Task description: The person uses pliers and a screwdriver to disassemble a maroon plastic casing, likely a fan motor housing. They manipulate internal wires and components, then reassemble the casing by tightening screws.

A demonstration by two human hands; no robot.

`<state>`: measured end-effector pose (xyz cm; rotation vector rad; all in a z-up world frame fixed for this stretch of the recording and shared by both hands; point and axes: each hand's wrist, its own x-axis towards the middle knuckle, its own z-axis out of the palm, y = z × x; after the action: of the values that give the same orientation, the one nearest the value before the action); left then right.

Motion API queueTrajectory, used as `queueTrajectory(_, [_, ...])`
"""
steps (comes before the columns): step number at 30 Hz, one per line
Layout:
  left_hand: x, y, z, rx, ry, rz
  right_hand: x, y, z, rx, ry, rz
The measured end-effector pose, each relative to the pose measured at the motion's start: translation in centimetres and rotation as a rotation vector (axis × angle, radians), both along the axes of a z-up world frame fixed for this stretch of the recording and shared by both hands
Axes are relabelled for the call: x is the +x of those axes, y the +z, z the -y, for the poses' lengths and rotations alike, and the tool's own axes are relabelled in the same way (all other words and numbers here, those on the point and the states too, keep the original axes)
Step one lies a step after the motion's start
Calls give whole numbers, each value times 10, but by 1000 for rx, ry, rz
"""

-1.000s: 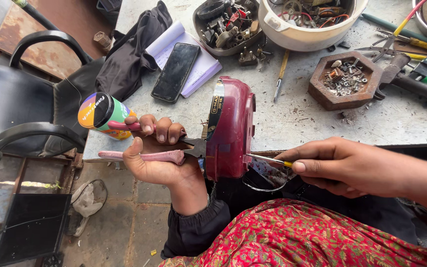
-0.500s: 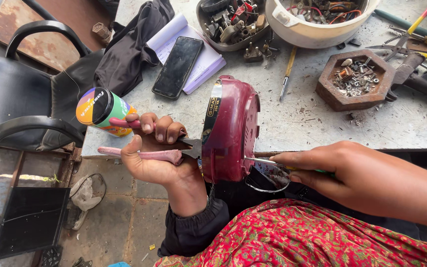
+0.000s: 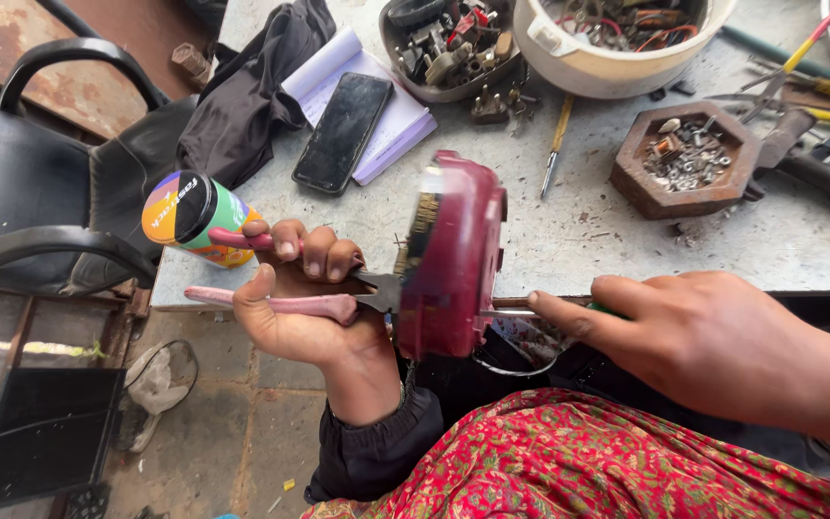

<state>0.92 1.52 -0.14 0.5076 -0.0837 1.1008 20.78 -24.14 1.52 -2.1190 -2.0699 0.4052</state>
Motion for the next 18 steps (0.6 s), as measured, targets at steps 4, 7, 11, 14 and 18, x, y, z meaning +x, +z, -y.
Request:
queueTrajectory(4, [18,11,24,73,16,17,6,-17,17,66,-179,-159])
queueTrajectory(7, [37,18,45,111,32,8,22,-29,28,303,-340,-274])
queueTrajectory(11, [78,20,70,242,20,-11,42,-65,15,203,-538,-103])
queueTrajectory(14, [97,20,94,307,-65,-153,53,-84,11,347,-468,-63])
queueTrajectory(18, [122,21,110,773,105,-225,55,-73,30,516,-417,-38])
